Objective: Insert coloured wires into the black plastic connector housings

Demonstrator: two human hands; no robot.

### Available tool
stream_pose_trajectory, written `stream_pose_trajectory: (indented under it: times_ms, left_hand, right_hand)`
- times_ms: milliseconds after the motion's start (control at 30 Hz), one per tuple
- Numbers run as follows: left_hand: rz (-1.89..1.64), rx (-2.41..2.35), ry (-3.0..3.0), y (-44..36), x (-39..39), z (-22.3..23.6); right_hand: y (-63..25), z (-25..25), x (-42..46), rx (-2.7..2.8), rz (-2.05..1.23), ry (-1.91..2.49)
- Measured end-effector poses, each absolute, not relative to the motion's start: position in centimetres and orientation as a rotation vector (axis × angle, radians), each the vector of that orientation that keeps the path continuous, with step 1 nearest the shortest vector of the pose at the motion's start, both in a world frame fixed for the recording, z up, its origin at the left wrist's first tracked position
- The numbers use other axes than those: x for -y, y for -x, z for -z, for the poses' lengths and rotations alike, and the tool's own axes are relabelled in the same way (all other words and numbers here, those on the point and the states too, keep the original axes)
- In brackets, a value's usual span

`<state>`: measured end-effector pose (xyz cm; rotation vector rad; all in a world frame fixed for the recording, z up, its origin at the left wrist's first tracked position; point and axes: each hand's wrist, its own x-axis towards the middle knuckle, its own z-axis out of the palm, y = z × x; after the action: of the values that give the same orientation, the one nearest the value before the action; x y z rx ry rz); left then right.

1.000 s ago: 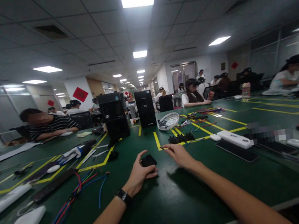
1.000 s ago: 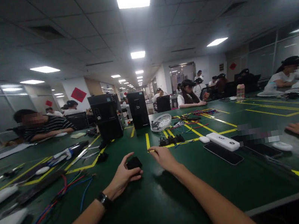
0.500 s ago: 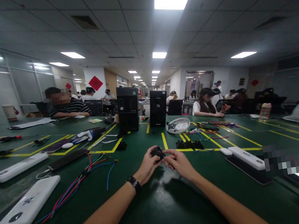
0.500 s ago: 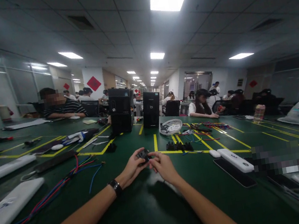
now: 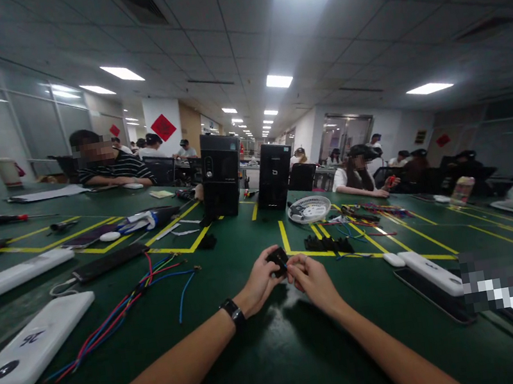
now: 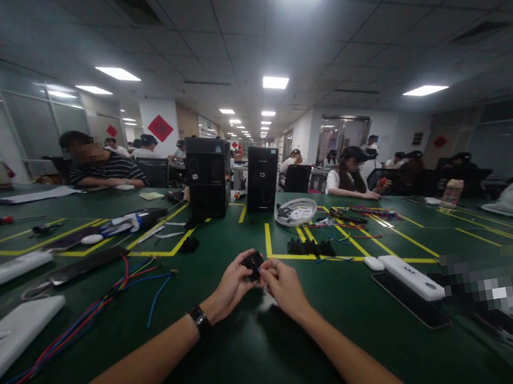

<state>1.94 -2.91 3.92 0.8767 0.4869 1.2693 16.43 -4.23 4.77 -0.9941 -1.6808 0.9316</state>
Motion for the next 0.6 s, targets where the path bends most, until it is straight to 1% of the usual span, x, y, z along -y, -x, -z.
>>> stream_pose_trajectory:
  times_ms: [400, 600]
  left_hand:
    - [-1.367, -0.64, -1.127, -1.9, 3.9, -4.5]
    - [-1.469, -0.706, -1.266, -1.5, 3.5, -4.5]
  right_hand:
    - [-15.7, -5.4, 5.2, 1.699, -0.953, 1.007]
    - [-15.4, -5.4, 5.7, 1.707, -0.99, 0.918]
